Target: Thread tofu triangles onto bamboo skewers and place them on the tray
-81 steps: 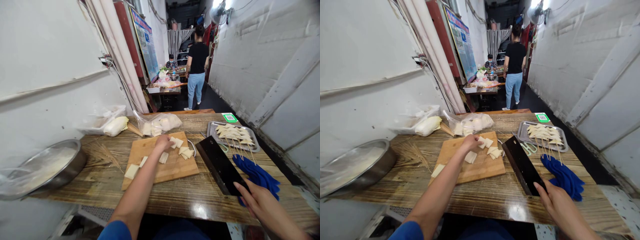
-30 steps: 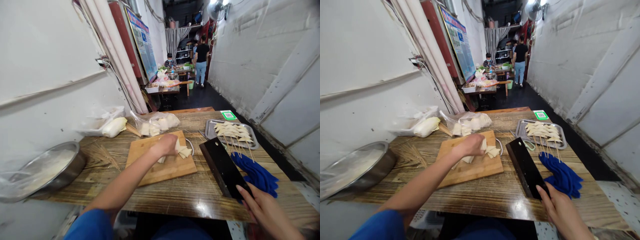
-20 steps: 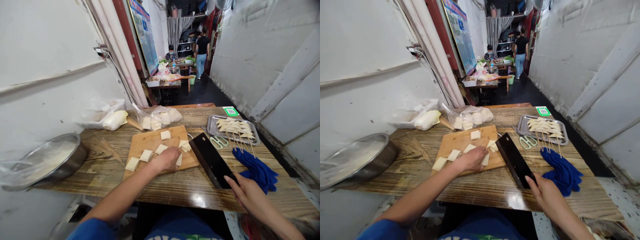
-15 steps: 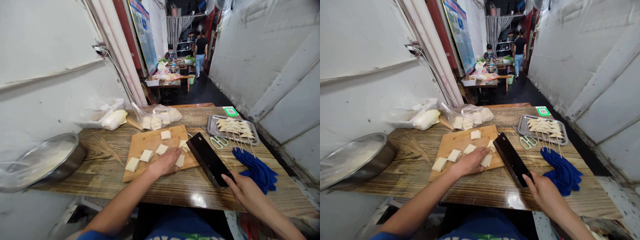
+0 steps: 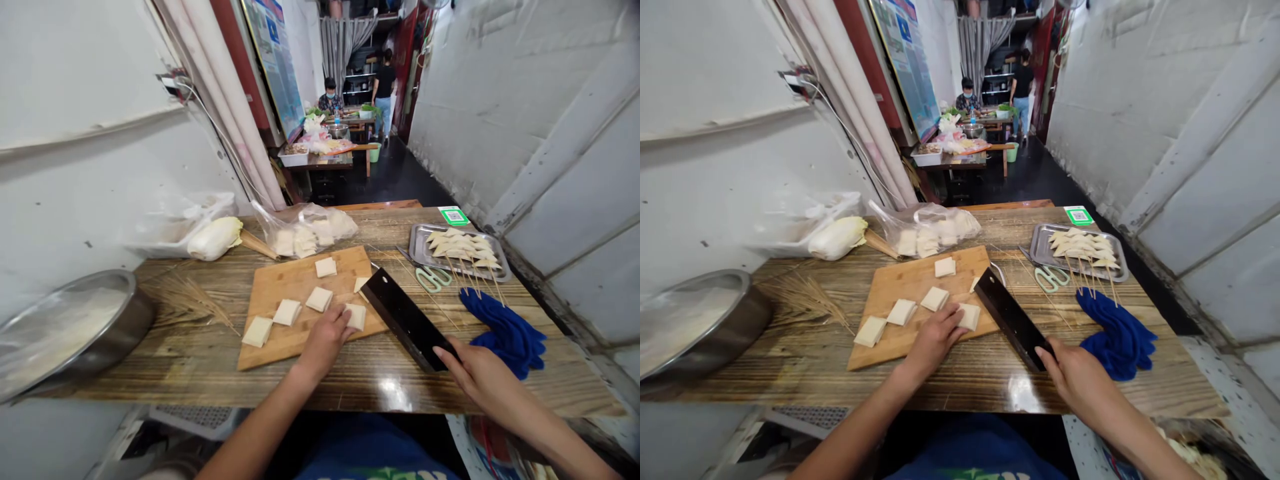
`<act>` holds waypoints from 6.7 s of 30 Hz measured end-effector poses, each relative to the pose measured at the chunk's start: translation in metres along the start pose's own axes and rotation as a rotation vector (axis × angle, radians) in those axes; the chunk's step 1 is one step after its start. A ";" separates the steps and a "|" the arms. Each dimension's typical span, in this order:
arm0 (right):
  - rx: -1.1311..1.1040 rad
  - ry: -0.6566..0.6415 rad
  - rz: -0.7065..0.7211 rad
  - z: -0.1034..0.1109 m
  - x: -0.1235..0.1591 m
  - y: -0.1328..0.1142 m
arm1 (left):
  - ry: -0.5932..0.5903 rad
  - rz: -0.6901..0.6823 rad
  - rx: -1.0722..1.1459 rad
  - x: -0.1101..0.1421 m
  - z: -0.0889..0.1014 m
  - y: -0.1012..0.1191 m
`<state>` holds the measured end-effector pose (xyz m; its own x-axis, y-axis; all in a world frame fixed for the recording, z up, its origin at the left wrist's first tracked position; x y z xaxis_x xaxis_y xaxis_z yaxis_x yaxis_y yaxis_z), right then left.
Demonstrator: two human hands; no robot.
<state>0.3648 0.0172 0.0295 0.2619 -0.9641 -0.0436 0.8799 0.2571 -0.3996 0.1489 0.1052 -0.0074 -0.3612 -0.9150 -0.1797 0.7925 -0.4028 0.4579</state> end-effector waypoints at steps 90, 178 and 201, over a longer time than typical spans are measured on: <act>0.272 -0.287 0.289 0.025 -0.056 -0.034 | 0.464 -0.242 0.011 0.043 -0.002 0.032; 0.333 -0.119 0.306 0.040 -0.053 -0.025 | 0.460 -0.205 -0.107 0.039 -0.005 0.037; 0.101 0.115 0.062 0.042 -0.026 0.020 | 0.031 -0.284 -0.513 -0.070 -0.013 0.034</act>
<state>0.3921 0.0505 0.0608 0.2746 -0.9460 -0.1723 0.9003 0.3159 -0.2993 0.2077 0.1555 0.0095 -0.5860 -0.7664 -0.2632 0.8059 -0.5851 -0.0904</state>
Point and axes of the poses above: each hand's wrist, its own x-axis away from the middle knuckle, its own z-axis out of the back of the hand, y = z × x, the point moved 8 cm from there along -x, towards the middle knuckle, and after that the axes turned 10 degrees about z, right-handed, at the moved point
